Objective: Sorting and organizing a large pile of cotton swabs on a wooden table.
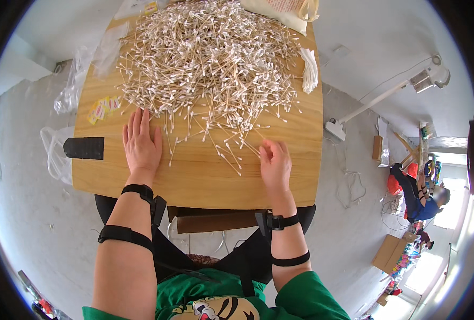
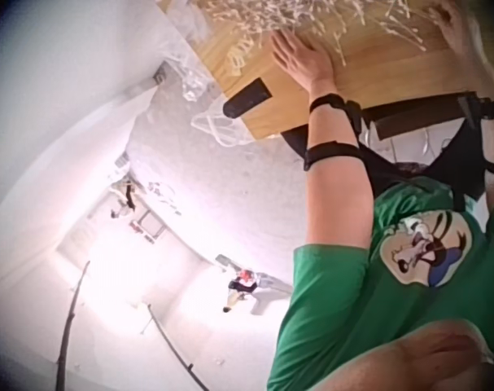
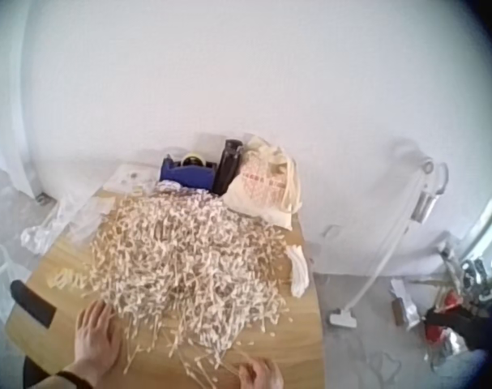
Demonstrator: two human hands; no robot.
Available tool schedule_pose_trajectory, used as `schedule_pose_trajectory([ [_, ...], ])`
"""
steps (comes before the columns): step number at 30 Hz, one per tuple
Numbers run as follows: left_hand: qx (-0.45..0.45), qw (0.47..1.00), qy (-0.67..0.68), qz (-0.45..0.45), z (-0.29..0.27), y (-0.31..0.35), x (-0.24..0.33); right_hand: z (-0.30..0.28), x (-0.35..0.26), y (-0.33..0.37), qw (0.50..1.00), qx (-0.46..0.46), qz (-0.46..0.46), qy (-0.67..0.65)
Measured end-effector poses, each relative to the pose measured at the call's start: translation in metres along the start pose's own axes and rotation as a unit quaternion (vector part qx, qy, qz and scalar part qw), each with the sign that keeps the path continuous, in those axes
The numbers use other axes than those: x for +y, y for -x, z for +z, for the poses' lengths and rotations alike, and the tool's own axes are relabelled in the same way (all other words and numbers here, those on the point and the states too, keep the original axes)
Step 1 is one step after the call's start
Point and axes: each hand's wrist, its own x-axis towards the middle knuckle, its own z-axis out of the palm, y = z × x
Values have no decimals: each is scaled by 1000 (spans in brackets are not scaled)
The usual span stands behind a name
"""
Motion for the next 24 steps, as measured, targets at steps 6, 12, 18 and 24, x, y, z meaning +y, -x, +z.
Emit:
schedule_pose_trajectory([
  [6,2,1000,-7,-6,0,-1,-2,14,-24,-3,983,-8,-151,100],
  [12,-3,1000,-3,-2,2,-1,-1,34,-49,23,959,-136,-219,117],
  [18,-14,1000,-8,-8,3,0,-1,13,-38,25,962,-122,-192,151],
  [24,-14,1000,-9,-8,0,-2,1,-2,5,16,982,-21,-139,128],
])
